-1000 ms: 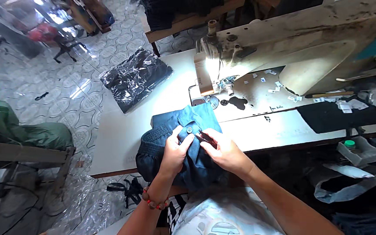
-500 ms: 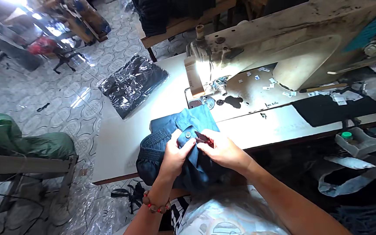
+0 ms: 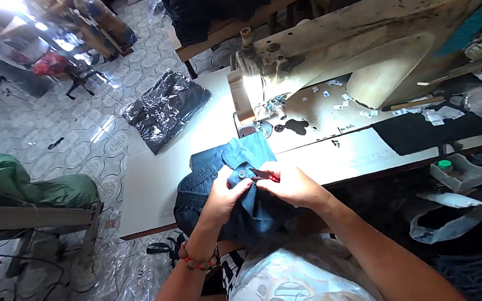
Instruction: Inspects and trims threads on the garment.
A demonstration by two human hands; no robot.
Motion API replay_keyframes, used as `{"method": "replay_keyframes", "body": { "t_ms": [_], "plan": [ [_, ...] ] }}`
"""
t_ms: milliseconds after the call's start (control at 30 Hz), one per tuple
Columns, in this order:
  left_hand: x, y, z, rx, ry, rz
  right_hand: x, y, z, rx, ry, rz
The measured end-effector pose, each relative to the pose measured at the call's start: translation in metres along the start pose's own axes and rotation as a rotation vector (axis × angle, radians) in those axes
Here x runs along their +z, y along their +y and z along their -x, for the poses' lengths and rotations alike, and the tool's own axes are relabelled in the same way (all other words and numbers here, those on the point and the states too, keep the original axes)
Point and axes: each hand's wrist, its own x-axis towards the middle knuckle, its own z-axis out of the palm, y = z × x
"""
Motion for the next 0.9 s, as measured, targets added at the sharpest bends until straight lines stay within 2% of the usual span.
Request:
{"method": "replay_keyframes", "body": {
  "t_ms": [100, 400, 633, 733, 900],
  "plan": [
    [0.000, -0.003, 0.001, 0.009, 0.020, 0.007, -0.005, 0.003, -0.001, -0.052, 0.070, 0.062],
    [-0.002, -0.001, 0.000, -0.039, 0.024, 0.042, 0.004, 0.002, -0.002, -0.041, -0.008, 0.099],
    [-0.002, 0.004, -0.001, -0.075, 0.031, 0.054, -0.011, 0.003, 0.011, -0.098, 0.125, 0.169],
    [0.000, 0.003, 0.000, -0.055, 0.022, 0.054, 0.004, 0.002, 0.008, -0.075, 0.239, 0.081],
    [0.003, 0.000, 0.003, 0.001, 0.049, 0.043, 0.020, 0.000, -0.003, -0.059, 0.221, -0.044]
  ]
}}
